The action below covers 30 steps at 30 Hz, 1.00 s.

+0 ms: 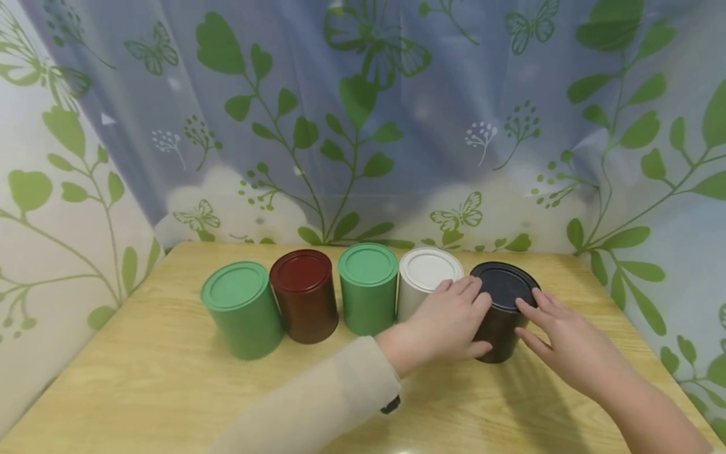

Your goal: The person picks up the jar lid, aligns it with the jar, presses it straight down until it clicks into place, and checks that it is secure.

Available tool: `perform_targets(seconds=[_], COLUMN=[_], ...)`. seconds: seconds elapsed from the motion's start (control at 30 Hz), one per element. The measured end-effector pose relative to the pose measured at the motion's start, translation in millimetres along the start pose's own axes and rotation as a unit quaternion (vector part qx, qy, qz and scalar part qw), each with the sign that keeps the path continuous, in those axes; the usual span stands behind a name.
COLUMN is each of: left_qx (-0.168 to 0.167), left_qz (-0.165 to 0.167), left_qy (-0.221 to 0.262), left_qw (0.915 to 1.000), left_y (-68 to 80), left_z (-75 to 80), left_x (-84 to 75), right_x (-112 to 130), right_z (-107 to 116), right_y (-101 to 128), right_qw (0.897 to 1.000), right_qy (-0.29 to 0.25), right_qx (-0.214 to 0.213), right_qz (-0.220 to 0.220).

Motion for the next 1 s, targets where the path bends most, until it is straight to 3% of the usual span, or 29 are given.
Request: perform_targets(seconds=[0.2, 0.4, 0.67, 0.77, 0.9, 1.0], left_qx=[-0.015, -0.025, -0.037, -0.032, -0.013, 0.004], left_qz=[0.001, 0.013, 0.016, 0.014, 0.019, 0.023], left_qy=[0.0, 0.025, 0.037, 0.041, 0.061, 0.072], left_qw=[0.9999, 0.9993, 0.9985, 0.9985, 0.9978, 0.9972], left_y=[-0.6, -2.8, -6.9, -8.2, -10.4, -12.8], left_z=[0.4, 1.6, 1.5, -0.1, -2.0, -2.4], left_x=[2.8, 7.7, 10.5, 10.3, 11.7, 12.2], right_x=[-1.2, -2.4, 0.2, 2.2, 6.7, 8.7], right_z=[0.7, 5.4, 10.8, 14.9, 14.9, 8.0], right_y=[-3.9, -6.1, -17.5, -21.4, -26.2, -29.5], right_qw=[1.0, 0.998, 0.996, 0.993, 0.982, 0.979], right_qy=[0.018, 0.066, 0.071, 0.081, 0.12, 0.134], right_qx=[0.012, -0.015, 0.01, -0.038, -0.139, -0.152], right_qz=[-0.006, -0.01, -0.061, -0.077, -0.046, -0.015])
Point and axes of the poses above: each hand's wrist, its own y-axis away from the middle knuckle, its own z-axis out of the back of the hand, x = y × z, the point moved 4 cm from there along -y, towards the middle knuckle, and after that the axes turned 13 degrees about y, right-handed, at the moved point
